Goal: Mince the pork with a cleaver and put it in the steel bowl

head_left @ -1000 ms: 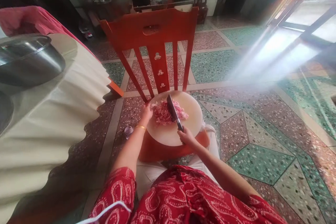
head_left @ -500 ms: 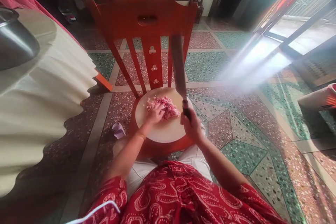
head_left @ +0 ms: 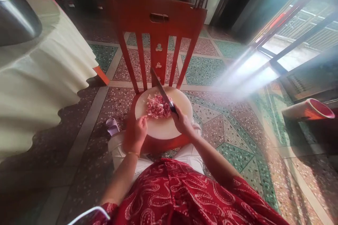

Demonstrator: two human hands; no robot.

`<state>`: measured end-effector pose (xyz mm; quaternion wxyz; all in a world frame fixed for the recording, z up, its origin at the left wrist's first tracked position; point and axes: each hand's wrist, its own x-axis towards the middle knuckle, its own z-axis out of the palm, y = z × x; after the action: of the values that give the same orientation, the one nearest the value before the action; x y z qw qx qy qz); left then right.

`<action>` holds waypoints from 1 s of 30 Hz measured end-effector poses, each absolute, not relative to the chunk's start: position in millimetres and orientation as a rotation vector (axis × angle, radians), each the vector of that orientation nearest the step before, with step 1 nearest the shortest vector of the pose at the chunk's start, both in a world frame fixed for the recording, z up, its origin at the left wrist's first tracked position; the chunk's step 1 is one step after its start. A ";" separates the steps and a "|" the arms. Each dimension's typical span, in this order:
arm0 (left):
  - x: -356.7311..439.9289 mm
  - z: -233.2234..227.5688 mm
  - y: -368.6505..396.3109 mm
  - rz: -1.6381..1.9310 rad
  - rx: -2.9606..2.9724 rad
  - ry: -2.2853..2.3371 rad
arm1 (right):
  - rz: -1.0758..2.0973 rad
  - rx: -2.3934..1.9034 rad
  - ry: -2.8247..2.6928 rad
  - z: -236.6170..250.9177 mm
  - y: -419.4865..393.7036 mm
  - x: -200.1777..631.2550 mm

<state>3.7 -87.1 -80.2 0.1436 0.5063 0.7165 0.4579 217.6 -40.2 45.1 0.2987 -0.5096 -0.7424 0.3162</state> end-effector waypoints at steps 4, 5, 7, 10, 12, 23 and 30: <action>4.1 -88.7 -80.0 1.383 1.464 2.107 | 0.773 -1.385 -1.995 31.4 -48.4 209.2; 4.0 -89.7 -78.8 1.398 1.455 2.113 | 0.840 -1.464 -2.038 23.4 -49.3 208.8; 3.0 -88.9 -76.1 1.422 1.433 2.113 | 0.984 -1.626 -2.097 14.1 -49.3 210.5; -0.9 -83.8 -68.7 1.407 1.408 2.099 | 0.987 -1.598 -2.060 26.8 -47.5 214.2; -3.9 -82.1 -61.6 1.383 1.369 2.115 | 0.908 -1.435 -1.993 41.8 -47.2 213.5; 3.4 -96.3 -46.8 1.408 1.213 2.132 | 1.104 -1.565 -1.909 22.2 -62.1 219.1; 4.9 -88.9 -47.2 1.409 1.176 2.100 | 0.969 -1.416 -1.892 24.7 -57.7 206.6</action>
<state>4.9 -47.2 -88.9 0.1753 0.4152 0.7414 0.4972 206.6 -57.7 24.7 0.2895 -0.5308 -0.7089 0.3633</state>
